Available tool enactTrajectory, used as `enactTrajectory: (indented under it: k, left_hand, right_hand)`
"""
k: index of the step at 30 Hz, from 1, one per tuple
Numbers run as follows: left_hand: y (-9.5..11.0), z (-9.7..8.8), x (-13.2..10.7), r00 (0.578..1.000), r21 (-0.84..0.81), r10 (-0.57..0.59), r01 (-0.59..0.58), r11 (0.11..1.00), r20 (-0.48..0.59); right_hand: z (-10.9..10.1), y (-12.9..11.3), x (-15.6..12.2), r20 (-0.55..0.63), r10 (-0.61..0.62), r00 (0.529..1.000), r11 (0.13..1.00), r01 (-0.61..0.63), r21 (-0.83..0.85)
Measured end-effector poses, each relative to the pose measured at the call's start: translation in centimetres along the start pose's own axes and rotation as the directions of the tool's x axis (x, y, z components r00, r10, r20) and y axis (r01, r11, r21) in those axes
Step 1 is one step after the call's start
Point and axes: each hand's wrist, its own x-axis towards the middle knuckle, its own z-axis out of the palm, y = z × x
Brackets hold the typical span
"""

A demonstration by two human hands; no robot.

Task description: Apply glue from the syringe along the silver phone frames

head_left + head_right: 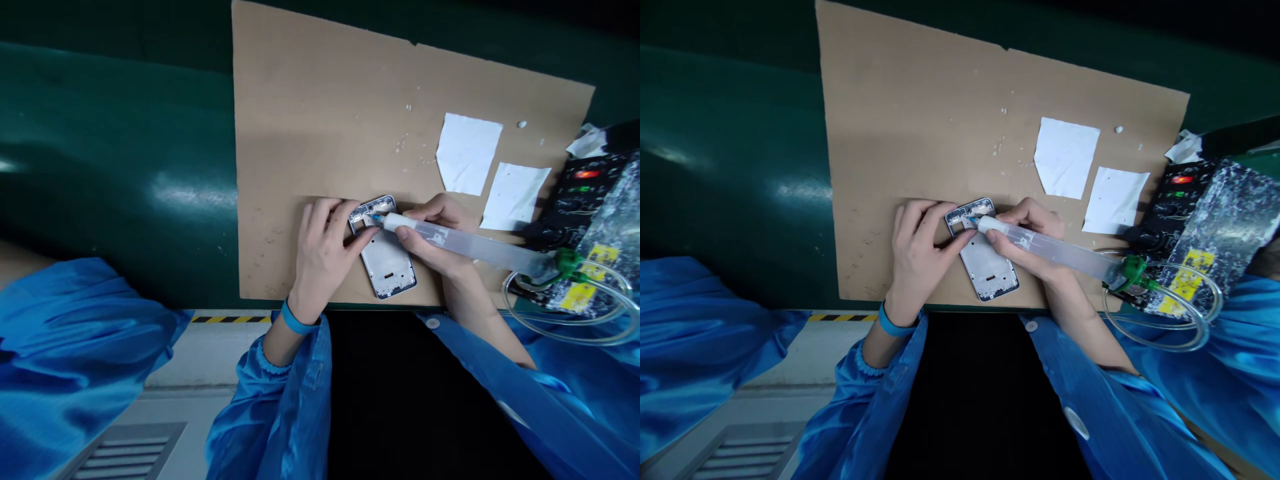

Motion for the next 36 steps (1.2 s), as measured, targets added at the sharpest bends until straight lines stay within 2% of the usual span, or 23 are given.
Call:
enactTrajectory:
  k: [16, 22, 36]
  left_hand:
    - [0.13, -0.21, 0.06, 1.0, 0.015, -0.007, 0.007, 1.0, 0.014]
    - [0.19, -0.25, 0.09, 1.0, 0.012, -0.003, 0.003, 1.0, 0.014]
    - [0.29, -0.44, 0.15, 0.999, -0.015, -0.019, 0.019, 1.0, 0.033]
  right_hand:
    - [0.02, -0.53, -0.04, 0.002, 0.047, 0.999, 0.998, -0.047, -0.03]
    - [0.33, -0.11, -0.04, -0.029, -0.005, 1.0, 1.0, 0.005, 0.006]
    - [0.04, -0.46, -0.05, -0.005, 0.009, 1.0, 1.0, -0.009, -0.021]
